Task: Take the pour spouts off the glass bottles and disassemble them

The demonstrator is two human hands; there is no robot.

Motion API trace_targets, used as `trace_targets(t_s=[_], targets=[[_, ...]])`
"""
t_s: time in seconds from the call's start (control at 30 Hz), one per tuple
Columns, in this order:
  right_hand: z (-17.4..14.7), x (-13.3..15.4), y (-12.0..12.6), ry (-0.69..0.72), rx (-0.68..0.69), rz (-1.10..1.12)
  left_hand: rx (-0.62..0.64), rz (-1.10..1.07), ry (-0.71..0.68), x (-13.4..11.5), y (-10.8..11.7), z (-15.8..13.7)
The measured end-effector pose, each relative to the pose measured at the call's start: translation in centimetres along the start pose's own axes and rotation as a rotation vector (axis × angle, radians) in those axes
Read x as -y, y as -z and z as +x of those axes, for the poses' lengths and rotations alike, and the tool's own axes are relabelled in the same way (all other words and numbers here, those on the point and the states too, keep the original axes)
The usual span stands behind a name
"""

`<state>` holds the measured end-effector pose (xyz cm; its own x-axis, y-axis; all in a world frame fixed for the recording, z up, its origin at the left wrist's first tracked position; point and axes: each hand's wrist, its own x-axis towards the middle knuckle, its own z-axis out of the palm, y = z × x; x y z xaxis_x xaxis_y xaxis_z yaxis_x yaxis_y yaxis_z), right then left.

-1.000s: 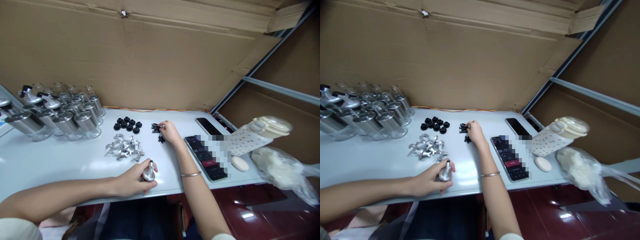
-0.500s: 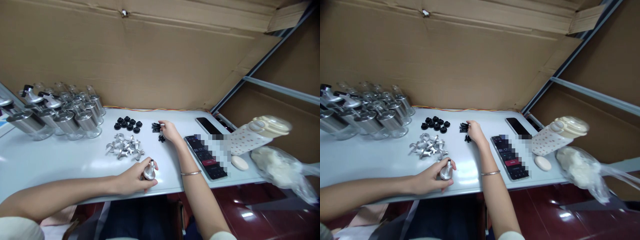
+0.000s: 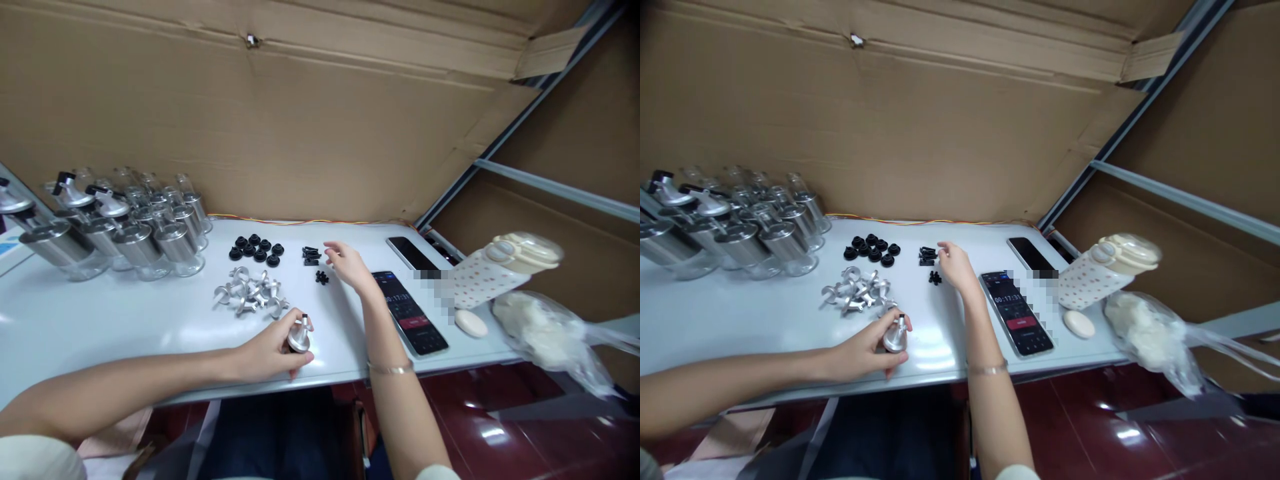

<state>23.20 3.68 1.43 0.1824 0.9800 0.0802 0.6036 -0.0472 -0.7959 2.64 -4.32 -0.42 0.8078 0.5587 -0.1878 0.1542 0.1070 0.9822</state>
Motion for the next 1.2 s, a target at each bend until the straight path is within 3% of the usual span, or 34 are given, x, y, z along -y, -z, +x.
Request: trace_targets(t_s=[0.07, 0.13, 0.23, 0.3, 0.47, 0.6, 0.8, 1.07, 1.2], targets=[[-3.9, 1.6, 0.5, 0.049, 0.037, 0.068, -0.001, -0.008, 0.003, 0.1, 0.0, 0.1], [-8.0, 2.5, 0.1, 0.097, 0.058, 0.31, 0.001, 0.018, 0.003, 0.2, 0.0, 0.1], [-12.5, 2.4, -1.7, -0.034, 0.164, 0.593, -0.021, 0.112, -0.009, 0.5, 0.1, 0.1], [-13.9, 1.6, -3.2, -0.106, 0.185, 0.737, -0.022, 0.191, -0.054, 0.5, 0.1, 0.2], [-14.0, 0.1, -4.6, -0.139, 0.274, 0.897, 0.068, 0.254, -0.151, 0.4, 0.1, 0.4], [-13.9, 0.2, -4.2, -0.121, 0.317, 0.96, 0.069, 0.311, -0.182, 0.6, 0.1, 0.5], [-13.6, 0.8, -4.8, -0.218, 0.34, 1.258, 0.087, 0.381, -0.243, 0.8, 0.1, 0.5], [-13.5, 0.9, -5.0, -0.285, 0.314, 1.362, 0.084, 0.471, -0.26, 1.2, 0.1, 0.4], [-13.4, 0.9, -5.3, -0.413, 0.249, 1.569, 0.202, 0.649, -0.38, 1.8, 0.1, 0.2]])
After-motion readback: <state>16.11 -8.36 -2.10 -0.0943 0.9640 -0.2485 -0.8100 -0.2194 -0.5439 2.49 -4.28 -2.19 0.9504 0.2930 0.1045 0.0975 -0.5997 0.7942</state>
